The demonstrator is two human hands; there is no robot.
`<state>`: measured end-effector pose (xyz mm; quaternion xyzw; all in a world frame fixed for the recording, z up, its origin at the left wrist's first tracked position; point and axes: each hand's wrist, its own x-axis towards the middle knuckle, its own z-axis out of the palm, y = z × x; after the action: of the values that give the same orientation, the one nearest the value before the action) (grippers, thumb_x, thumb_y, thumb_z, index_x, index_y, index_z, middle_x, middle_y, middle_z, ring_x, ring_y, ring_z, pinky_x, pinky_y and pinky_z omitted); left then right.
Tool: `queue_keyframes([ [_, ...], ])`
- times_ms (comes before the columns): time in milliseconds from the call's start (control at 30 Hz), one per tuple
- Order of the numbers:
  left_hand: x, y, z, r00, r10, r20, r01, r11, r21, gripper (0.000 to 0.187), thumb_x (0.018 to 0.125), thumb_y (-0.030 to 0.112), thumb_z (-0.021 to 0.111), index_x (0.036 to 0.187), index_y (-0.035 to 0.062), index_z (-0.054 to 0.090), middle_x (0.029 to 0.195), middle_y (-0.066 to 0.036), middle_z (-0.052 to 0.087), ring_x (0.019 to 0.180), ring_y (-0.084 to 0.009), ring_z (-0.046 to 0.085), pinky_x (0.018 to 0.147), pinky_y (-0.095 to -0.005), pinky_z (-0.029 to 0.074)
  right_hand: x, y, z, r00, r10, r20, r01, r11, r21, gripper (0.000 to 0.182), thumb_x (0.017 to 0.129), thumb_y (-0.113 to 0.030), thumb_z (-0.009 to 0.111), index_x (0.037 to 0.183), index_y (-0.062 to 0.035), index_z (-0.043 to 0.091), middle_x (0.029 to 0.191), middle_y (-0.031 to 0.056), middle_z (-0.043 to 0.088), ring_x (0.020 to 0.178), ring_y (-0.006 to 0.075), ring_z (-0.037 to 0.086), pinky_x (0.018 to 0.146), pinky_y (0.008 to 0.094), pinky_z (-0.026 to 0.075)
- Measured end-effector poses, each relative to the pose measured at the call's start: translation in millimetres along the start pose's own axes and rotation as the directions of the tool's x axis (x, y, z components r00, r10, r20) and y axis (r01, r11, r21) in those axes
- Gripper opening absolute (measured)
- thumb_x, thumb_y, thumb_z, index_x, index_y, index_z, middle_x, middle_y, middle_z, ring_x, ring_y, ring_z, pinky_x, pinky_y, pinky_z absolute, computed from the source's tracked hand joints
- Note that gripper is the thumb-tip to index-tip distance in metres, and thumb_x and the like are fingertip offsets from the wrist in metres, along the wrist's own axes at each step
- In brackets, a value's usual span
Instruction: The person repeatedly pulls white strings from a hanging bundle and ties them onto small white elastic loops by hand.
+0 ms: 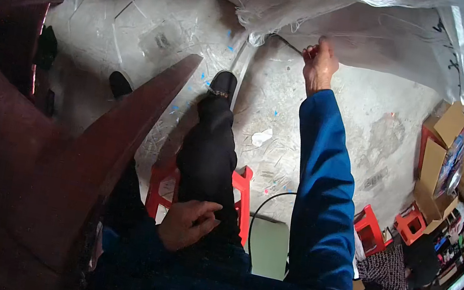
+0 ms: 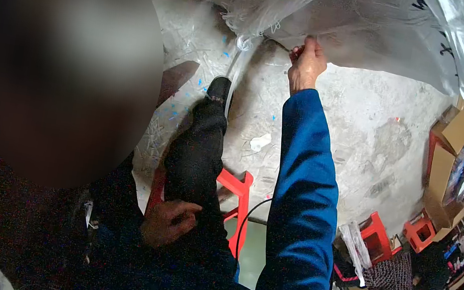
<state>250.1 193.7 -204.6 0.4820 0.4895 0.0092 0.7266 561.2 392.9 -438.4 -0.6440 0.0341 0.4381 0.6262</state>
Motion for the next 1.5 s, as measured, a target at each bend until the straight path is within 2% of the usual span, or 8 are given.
queue_keyframes([
  [267,1.8,-1.3,-5.5,0.995,-0.096,0.035,0.1,0.988,-0.116,0.031,0.082,0.012,0.063,0.11,0.0018,0.057,0.078,-0.005,0.061,0.059,-0.0138,0.05,0.055,-0.0249,0.04,22.0,7.5,4.1,0.994,-0.002,-0.108,0.002,1.0,0.006,0.007,0.081,-0.008,0.059,0.079,-0.0045,0.053,0.06,0.0059,0.048,0.051,0.0173,0.05,0.049,0.0312,0.045],
  [633,-2.4,-4.4,0.7,0.999,-0.03,-0.013,0.028,0.992,-0.122,0.032,0.083,0.011,0.062,0.113,0.0023,0.056,0.079,-0.005,0.062,0.06,-0.0128,0.051,0.055,-0.0245,0.04,-8.0,-1.4,-23.3,1.0,0.001,-0.002,-0.001,1.0,-0.028,0.008,0.079,-0.007,0.06,0.082,-0.003,0.054,0.06,0.0057,0.047,0.05,0.0163,0.049,0.048,0.0288,0.044],
  [800,-0.7,-1.4,-1.1,0.999,-0.047,-0.023,0.045,0.996,-0.071,0.031,0.083,0.011,0.062,0.113,0.0028,0.056,0.078,-0.005,0.062,0.061,-0.0128,0.051,0.056,-0.0242,0.041,-12.0,0.1,-24.1,0.992,-0.122,-0.042,0.117,0.987,-0.108,0.011,0.08,-0.01,0.061,0.084,-0.0019,0.056,0.062,0.0058,0.049,0.05,0.0152,0.049,0.048,0.0269,0.043],
  [967,2.7,6.6,-7.0,0.988,-0.144,0.048,0.148,0.986,-0.08,0.031,0.083,0.007,0.058,0.114,0.0037,0.055,0.081,-0.007,0.065,0.07,-0.0156,0.059,0.066,-0.0256,0.047,-6.2,-2.9,-0.5,0.949,-0.314,-0.013,0.299,0.914,-0.273,0.013,0.08,-0.013,0.063,0.084,-0.0014,0.058,0.065,0.0059,0.053,0.05,0.0143,0.048,0.049,0.0258,0.042],
  [1100,1.2,-4.1,-3.3,0.997,-0.068,-0.032,0.062,0.986,-0.155,0.033,0.081,0.011,0.063,0.112,0.0033,0.057,0.076,-0.005,0.062,0.06,-0.0124,0.051,0.055,-0.0236,0.04,9.7,8.1,6.0,0.929,-0.368,-0.03,0.337,0.878,-0.34,0.015,0.08,-0.014,0.063,0.082,-0.0003,0.058,0.065,0.0061,0.054,0.051,0.0138,0.048,0.048,0.0248,0.042],
  [1267,-0.3,-5.2,-0.6,0.995,-0.089,-0.039,0.082,0.985,-0.154,0.031,0.081,0.011,0.063,0.112,0.0042,0.057,0.076,-0.004,0.062,0.059,-0.0125,0.05,0.055,-0.0233,0.039,-10.9,14.7,-9.0,0.95,-0.312,-0.015,0.288,0.894,-0.344,0.013,0.078,-0.012,0.061,0.072,-0.0017,0.058,0.055,0.0043,0.052,0.047,0.0117,0.046,0.047,0.0232,0.039],
  [1433,-3.6,-3.5,1.7,0.997,-0.037,-0.072,0.026,0.987,-0.156,0.031,0.081,0.01,0.063,0.111,0.0051,0.058,0.075,-0.003,0.061,0.06,-0.0128,0.05,0.055,-0.0236,0.039,-72.8,2.3,-31.9,0.973,-0.143,0.18,0.185,0.953,-0.24,0.012,0.082,-0.013,0.063,0.084,-0.0027,0.058,0.065,0.0054,0.054,0.053,0.0136,0.051,0.053,0.0235,0.043],
  [1500,-0.4,-3.8,4.3,0.99,0.056,-0.13,-0.075,0.987,-0.144,0.032,0.077,0.006,0.064,0.108,0.0064,0.059,0.077,-0.003,0.061,0.06,-0.0137,0.051,0.055,-0.0245,0.04,-103.5,-8.1,-36.4,0.96,-0.106,0.259,0.174,0.951,-0.254,0.011,0.084,-0.012,0.061,0.085,-0.0026,0.057,0.067,0.0051,0.054,0.056,0.0133,0.051,0.056,0.0232,0.043],
])
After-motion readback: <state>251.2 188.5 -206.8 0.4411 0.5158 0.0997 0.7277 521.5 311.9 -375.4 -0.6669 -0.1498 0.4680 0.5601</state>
